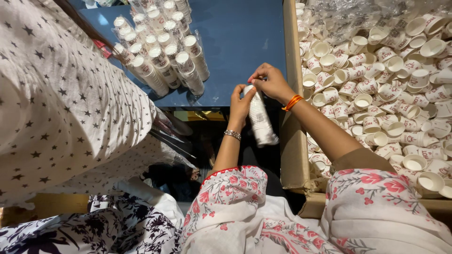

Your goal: Packing stacks of paper cups into plastic sleeves and placing them in boxes.

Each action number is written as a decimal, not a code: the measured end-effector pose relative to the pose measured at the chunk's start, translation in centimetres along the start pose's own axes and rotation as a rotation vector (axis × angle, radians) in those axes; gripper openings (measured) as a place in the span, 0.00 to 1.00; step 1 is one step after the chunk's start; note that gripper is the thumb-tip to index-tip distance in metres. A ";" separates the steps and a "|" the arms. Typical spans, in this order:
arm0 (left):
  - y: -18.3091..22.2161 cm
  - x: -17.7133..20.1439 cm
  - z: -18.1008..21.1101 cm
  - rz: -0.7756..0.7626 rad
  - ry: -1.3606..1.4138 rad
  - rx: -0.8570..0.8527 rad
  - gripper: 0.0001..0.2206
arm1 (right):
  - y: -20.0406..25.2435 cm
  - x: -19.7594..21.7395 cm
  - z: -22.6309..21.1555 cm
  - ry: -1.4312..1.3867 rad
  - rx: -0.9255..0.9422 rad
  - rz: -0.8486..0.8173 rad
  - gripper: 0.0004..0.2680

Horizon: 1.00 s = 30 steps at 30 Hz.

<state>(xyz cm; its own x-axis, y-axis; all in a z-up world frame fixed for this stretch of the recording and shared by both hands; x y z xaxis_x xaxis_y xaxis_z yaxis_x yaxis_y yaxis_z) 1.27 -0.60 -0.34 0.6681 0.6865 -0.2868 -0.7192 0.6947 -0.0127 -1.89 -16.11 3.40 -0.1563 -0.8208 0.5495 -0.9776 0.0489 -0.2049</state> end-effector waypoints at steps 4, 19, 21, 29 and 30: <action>-2.2 3.1 -3.6 0.112 0.035 -0.124 0.11 | -0.2 -0.5 -0.7 -0.233 0.005 -0.195 0.08; 0.8 1.3 -0.6 0.348 -0.504 -0.103 0.17 | -0.3 0.3 0.9 -0.807 -0.376 -0.445 0.13; 1.8 0.8 0.2 0.078 -0.336 -0.130 0.20 | -0.4 0.3 0.7 -0.767 -0.600 -0.267 0.12; 2.3 4.6 -0.7 0.559 -0.828 -0.378 0.28 | -0.2 0.2 0.6 -0.799 -0.522 -0.371 0.16; 2.2 6.2 -1.5 0.774 -0.853 -0.447 0.31 | 0.0 0.3 -0.2 -0.722 -0.565 -0.331 0.16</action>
<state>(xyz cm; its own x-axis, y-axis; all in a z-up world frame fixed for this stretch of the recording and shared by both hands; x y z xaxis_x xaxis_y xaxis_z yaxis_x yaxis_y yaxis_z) 3.55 4.92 -3.55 -0.1717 0.9210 0.3497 -0.8705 0.0243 -0.4915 -1.93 -16.20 3.75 0.0783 -0.9843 -0.1580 -0.9096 -0.1355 0.3928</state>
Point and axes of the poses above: each hand's wrist, its own y-axis away from the middle knuckle, its own x-axis out of the back of the hand, z = x × y, the point moved 1 cm from there along -y, towards the middle knuckle, and after that the axes turned 10 degrees about -z, right-handed, at the moved point
